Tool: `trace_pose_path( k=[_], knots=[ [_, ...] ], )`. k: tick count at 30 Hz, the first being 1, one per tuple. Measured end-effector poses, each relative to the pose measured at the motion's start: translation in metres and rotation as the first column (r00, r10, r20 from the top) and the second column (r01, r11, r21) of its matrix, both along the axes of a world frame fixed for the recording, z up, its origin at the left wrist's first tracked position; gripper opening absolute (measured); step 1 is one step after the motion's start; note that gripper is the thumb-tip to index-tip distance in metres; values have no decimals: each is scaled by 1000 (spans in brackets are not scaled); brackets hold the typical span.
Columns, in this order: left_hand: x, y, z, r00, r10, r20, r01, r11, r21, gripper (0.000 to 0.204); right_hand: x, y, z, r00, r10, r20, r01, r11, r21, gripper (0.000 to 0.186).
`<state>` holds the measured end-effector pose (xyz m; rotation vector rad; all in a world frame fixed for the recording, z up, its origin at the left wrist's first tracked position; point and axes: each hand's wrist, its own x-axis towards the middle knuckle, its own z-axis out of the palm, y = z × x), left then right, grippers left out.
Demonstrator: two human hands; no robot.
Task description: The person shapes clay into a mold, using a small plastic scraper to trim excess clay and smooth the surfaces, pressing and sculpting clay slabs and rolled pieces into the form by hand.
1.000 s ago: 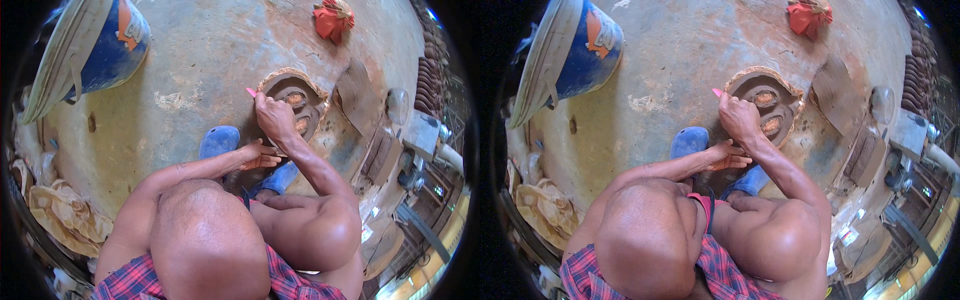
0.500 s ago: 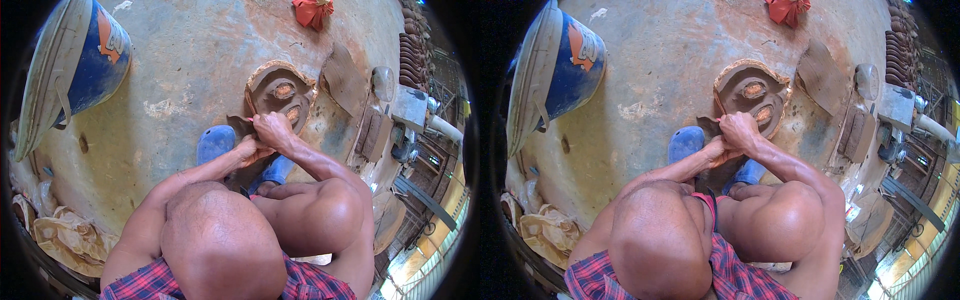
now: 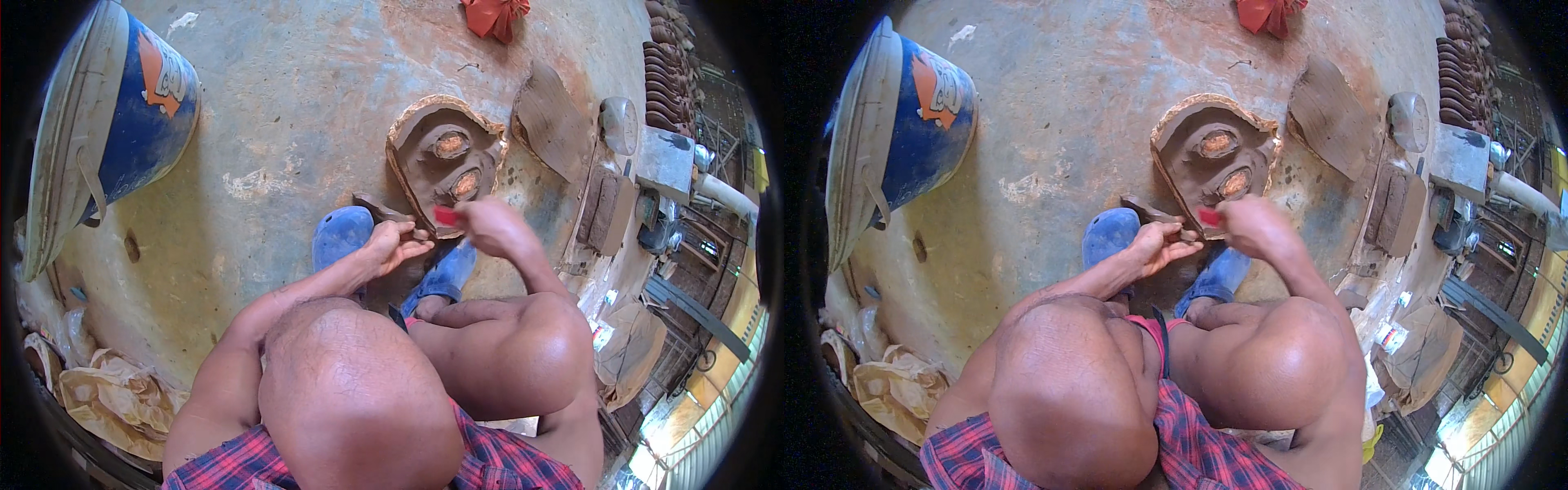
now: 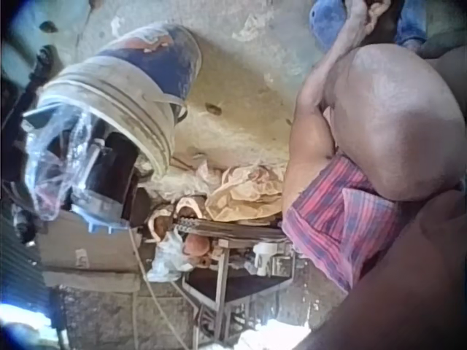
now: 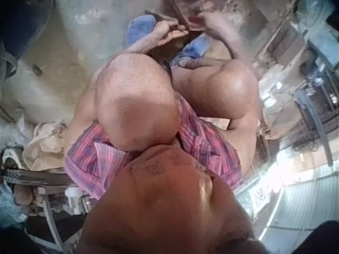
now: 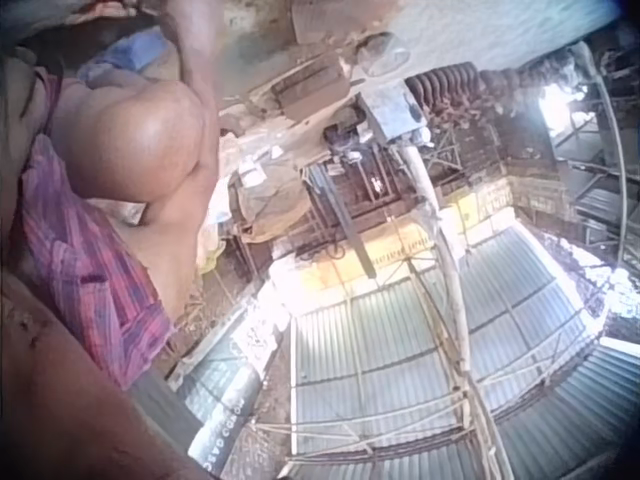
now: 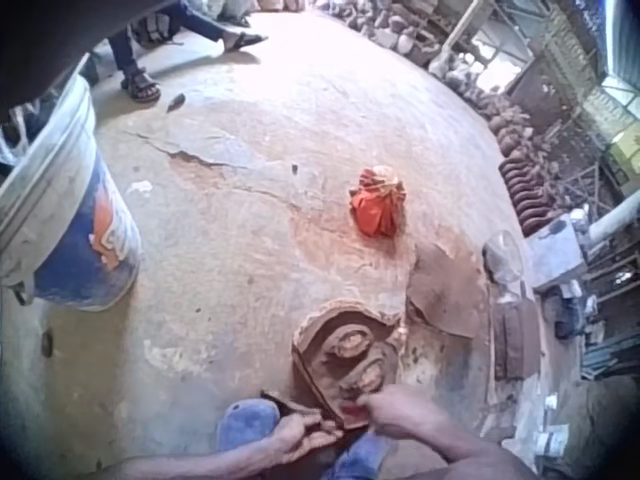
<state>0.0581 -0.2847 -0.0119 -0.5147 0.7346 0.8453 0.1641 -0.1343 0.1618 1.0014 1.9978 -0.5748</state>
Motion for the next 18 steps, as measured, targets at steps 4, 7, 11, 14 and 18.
trace_pose_path(
  k=[4, 7, 11, 14, 18],
  knots=[
    [-34, -8, 27, 946, -314, -78, 323, 932, 165, 32, 86, 27, 15, 889, -409, -204, 429, 901, 65, 25],
    [-65, -5, 53, 818, -550, -168, 574, 762, 300, 33, 136, 23, 2, 954, -269, -135, 294, 927, 232, 32],
    [-72, 32, 98, 472, -704, -531, 869, 268, 417, 32, 113, 2, 11, 555, -406, -726, 669, 737, 100, 40],
    [-64, 62, 113, 279, -654, -703, 922, -21, 386, 35, 66, -16, -14, 440, -273, -855, 398, 913, -87, 34],
    [-52, 96, 117, 313, -519, -795, 939, 45, 341, 39, 64, -32, -30, 310, -633, -710, 639, 692, -337, 25]
  ],
)
